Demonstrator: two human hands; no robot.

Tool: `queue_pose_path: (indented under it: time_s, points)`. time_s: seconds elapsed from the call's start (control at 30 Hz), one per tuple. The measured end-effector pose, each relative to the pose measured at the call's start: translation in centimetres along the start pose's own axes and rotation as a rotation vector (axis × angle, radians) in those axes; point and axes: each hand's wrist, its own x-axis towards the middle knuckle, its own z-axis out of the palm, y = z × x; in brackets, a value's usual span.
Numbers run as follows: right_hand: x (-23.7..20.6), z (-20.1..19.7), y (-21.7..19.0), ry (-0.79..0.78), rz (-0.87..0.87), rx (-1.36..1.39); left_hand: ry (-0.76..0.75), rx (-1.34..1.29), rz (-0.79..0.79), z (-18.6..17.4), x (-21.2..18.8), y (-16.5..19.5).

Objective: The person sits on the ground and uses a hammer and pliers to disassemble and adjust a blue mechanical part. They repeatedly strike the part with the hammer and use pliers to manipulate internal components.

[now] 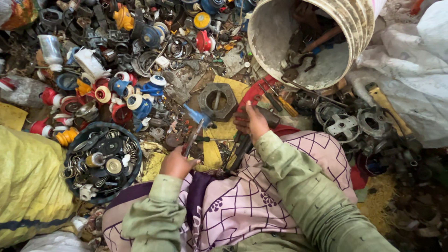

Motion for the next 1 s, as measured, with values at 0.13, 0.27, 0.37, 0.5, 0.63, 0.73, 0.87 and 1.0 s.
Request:
queue_pose_path:
  time_s: [0.13,0.27,0.37,0.5,0.63,0.73,0.87,1.0]
  points:
    - [-0.2,0.0,-0.3,0.003,0.030,-0.010,-0.010,0.052,0.013,-0.7,2.2,1.8]
    - [-0.3,0.1,-0.4,0.000,0.032,-0.007,0.004,0.115,0.014,-1.2,4.8,4.1]
    - [-0.5,0.4,-0.6,-0.009,0.030,-0.005,-0.047,0.136,-0.036,-1.2,6.9,5.3]
    - [-1.2,0.9,-1.2,-0.003,0.032,-0.018,-0.043,0.059,-0.030,0.2,9.3,5.8]
    - [-1.6,1.0,-1.3,-0.010,0.034,-0.049,-0.030,0.038,0.003,2.7,11.5,5.7]
    - [-1.2,1.0,-0.7,-0.001,0.012,-0.033,-0.032,0.058,-0.043,4.3,12.5,5.8]
    - [-0.1,0.8,0.7,0.151,-0.320,-0.116,-0.045,0.157,-0.142,5.3,13.3,7.2]
    - [-0.9,-0.1,1.7,0.607,-0.532,-0.580,-0.150,0.284,-0.093,4.9,14.4,9.2]
